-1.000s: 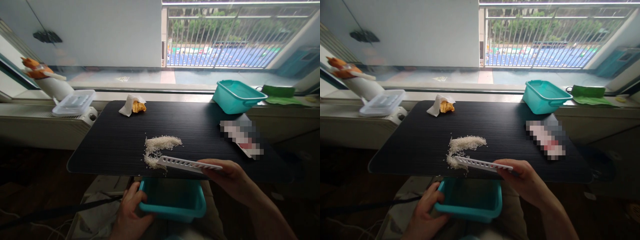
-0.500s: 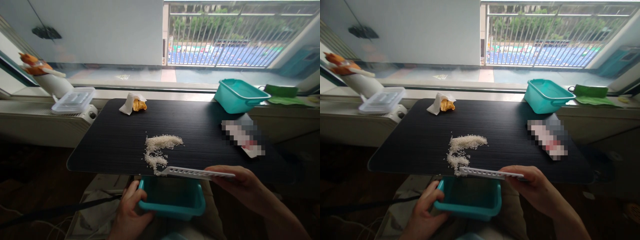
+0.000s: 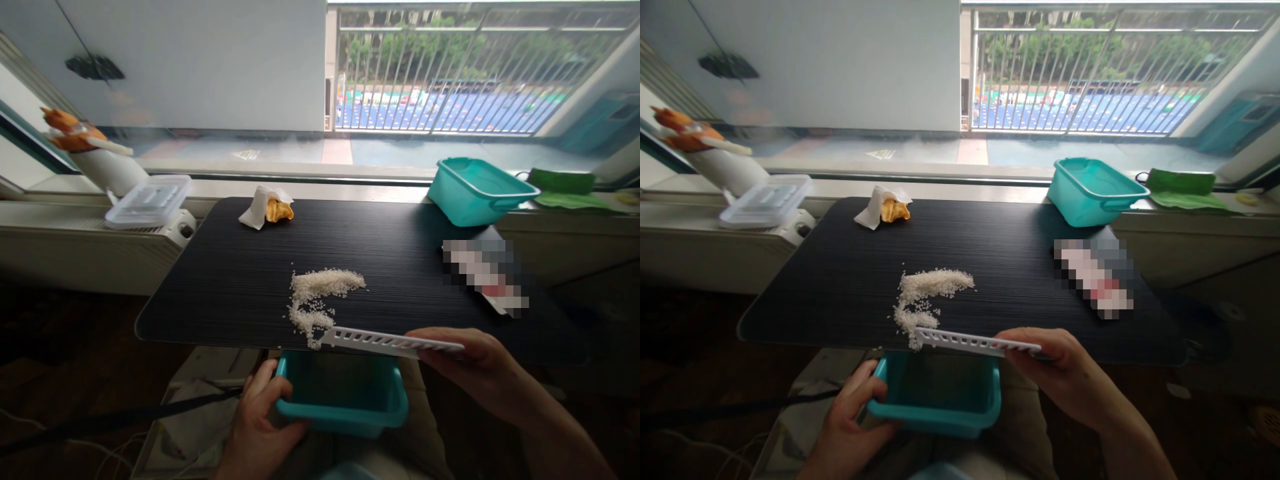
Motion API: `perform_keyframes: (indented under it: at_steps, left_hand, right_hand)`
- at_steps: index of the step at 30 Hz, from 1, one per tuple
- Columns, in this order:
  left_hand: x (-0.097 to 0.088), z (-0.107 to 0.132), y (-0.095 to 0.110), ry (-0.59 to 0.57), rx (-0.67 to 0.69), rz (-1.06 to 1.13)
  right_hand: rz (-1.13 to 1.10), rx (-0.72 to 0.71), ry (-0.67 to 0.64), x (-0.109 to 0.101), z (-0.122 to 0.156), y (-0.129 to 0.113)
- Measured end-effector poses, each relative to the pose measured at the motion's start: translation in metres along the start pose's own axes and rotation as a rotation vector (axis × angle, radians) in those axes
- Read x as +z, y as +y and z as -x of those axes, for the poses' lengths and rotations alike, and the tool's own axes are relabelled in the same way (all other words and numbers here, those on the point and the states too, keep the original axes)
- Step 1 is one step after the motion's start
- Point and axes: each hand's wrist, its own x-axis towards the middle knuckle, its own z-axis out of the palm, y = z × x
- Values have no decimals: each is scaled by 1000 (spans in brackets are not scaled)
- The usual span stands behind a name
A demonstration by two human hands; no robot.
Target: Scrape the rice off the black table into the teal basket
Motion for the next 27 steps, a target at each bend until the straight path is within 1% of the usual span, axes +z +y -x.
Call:
perform_keyframes:
  at_steps: [2,6,9,13,15,19,21,24,27]
  left_hand:
    - [0,1,0,24,-13,0]
    - [0,2,3,57,-49,-1]
    - [-1,2,0,51,-32,-16]
    - [-2,1,-8,77,9,-32]
    - [-2,1,-10,68,25,-30]
    - [-1,3,-9,99,-14,-11]
    - [-1,4,-8,110,-18,2]
    - [-3,3,-8,93,-35,19]
    - [-7,3,-10,48,-37,30]
  right_hand:
    - [-2,-13,4,1,-2,-1]
    - [-18,-4,-33,0,-2,-4]
    - [-19,-12,-26,1,-4,-5]
    - [-48,-26,-19,8,-13,-8]
    - [-59,-28,-28,11,-16,-10]
    - [-76,-38,-84,13,-18,-12]
    - [-85,-36,-91,13,-18,-11]
    - [-75,-30,-77,15,-20,-11]
    - [-68,-34,-109,20,-22,-13]
